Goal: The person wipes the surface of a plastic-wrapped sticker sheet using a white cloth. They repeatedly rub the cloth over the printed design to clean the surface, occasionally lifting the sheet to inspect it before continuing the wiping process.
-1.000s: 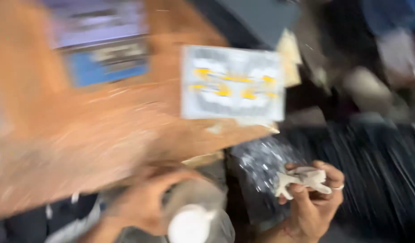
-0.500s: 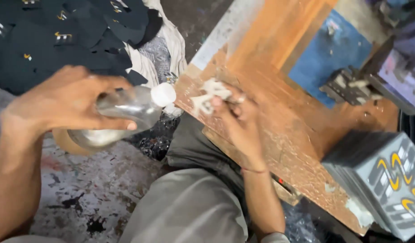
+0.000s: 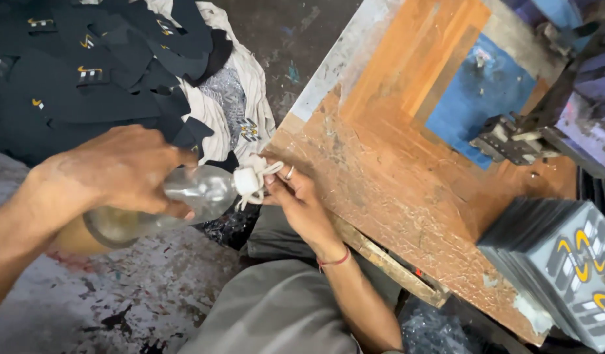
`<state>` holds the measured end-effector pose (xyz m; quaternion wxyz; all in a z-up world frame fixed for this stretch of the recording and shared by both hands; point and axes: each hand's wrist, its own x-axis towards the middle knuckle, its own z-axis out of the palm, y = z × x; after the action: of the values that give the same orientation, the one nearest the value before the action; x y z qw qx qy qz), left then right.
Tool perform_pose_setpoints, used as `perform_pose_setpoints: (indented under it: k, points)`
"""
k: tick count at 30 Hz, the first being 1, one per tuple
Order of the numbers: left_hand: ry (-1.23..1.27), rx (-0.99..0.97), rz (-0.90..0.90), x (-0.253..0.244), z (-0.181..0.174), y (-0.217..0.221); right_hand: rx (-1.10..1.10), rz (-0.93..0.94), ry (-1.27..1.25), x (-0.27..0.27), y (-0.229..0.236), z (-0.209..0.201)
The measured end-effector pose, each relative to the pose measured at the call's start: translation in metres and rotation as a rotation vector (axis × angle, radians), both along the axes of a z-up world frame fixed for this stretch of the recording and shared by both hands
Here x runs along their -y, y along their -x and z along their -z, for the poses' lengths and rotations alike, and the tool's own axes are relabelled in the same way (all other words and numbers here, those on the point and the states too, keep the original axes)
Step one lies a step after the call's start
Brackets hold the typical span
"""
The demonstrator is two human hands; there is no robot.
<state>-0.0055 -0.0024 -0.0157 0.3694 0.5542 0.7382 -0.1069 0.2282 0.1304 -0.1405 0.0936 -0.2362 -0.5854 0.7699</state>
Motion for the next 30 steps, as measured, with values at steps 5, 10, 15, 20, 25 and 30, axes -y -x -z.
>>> perform_pose_setpoints:
  k: [5,10,15,20,25,30]
  points:
    - [0.055,0.019,0.063,-0.001,-0.001,-0.003,0.046,-0.002,0.054,0.015,-0.005,-0.001]
    - [0.280,-0.010,0.118,0.007,0.023,0.000,-0.012,-0.014,0.293,0.028,-0.008,0.032]
    - [0.260,-0.019,0.165,0.009,0.024,0.002,0.056,-0.009,0.405,0.035,-0.008,0.027]
    - [0.393,-0.028,0.172,0.003,0.016,-0.002,0.030,-0.063,0.482,0.038,-0.009,0.036]
    - [0.387,-0.007,0.165,0.012,0.027,0.003,-0.028,-0.118,0.619,0.041,-0.013,0.051]
    - [0.414,-0.020,0.175,0.011,0.021,0.002,-0.063,-0.162,0.791,0.044,-0.014,0.067]
